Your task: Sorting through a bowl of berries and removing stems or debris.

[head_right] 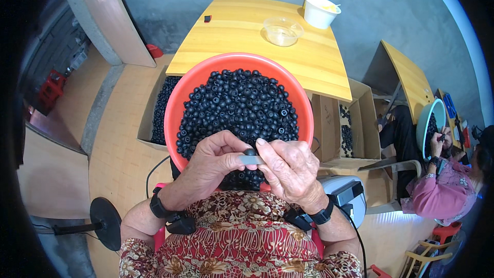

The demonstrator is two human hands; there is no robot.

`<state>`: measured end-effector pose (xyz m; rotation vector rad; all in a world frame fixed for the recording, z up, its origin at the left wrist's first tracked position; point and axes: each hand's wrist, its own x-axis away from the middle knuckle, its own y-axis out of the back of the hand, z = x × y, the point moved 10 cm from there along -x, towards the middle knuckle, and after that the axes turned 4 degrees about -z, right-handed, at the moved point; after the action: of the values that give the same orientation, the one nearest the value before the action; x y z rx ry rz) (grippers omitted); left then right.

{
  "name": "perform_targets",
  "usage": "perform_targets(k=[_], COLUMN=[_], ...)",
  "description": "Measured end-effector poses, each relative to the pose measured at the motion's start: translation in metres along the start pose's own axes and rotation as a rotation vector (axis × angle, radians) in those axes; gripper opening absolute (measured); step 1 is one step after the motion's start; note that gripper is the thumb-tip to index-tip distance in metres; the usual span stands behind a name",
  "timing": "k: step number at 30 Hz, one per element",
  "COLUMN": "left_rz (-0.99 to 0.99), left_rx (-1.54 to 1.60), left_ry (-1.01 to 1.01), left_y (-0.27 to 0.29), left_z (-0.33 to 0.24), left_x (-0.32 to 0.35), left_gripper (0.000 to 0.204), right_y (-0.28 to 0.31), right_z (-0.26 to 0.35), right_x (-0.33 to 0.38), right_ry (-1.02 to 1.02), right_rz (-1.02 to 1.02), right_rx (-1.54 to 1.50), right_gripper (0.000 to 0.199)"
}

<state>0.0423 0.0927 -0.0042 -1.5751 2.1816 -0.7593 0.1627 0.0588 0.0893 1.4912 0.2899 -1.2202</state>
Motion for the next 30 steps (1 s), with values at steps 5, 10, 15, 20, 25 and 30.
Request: perform_targets(k=[5, 10, 15, 20, 25, 30], left_rz=[-0.001, 0.006, 0.009, 0.028, 0.037, 0.047], left_rx=[0.004, 0.038, 0.037, 0.107, 0.15, 0.194], left_ry=[0.008, 0.015, 0.013, 0.026, 0.062, 0.086], left_y=[-0.001, 0.001, 0.004, 0.003, 0.004, 0.002], left_z=[0.001, 0.003, 0.004, 0.005, 0.01, 0.012], left_x=[0.0, 0.001, 0.0, 0.0, 0.0, 0.002], left_gripper=[0.014, 0.012, 0.012, 0.013, 0.013, 0.015], right_y=[-0.002, -0.003, -0.005, -0.006, -0.005, -0.003], right_z=[0.0, 0.0, 0.0, -0.003, -0.002, 0.0], right_x=[0.001, 0.001, 0.001, 0.004, 0.004, 0.003], right_ry=[0.007, 0.005, 0.01, 0.004, 0.006, 0.005], right_rz=[0.004, 0.005, 0.005, 0.005, 0.001, -0.002], right_rx=[0.018, 0.007, 0.006, 0.021, 0.038, 0.051], right_gripper=[0.045, 0.045, 0.045, 0.045, 0.044, 0.044])
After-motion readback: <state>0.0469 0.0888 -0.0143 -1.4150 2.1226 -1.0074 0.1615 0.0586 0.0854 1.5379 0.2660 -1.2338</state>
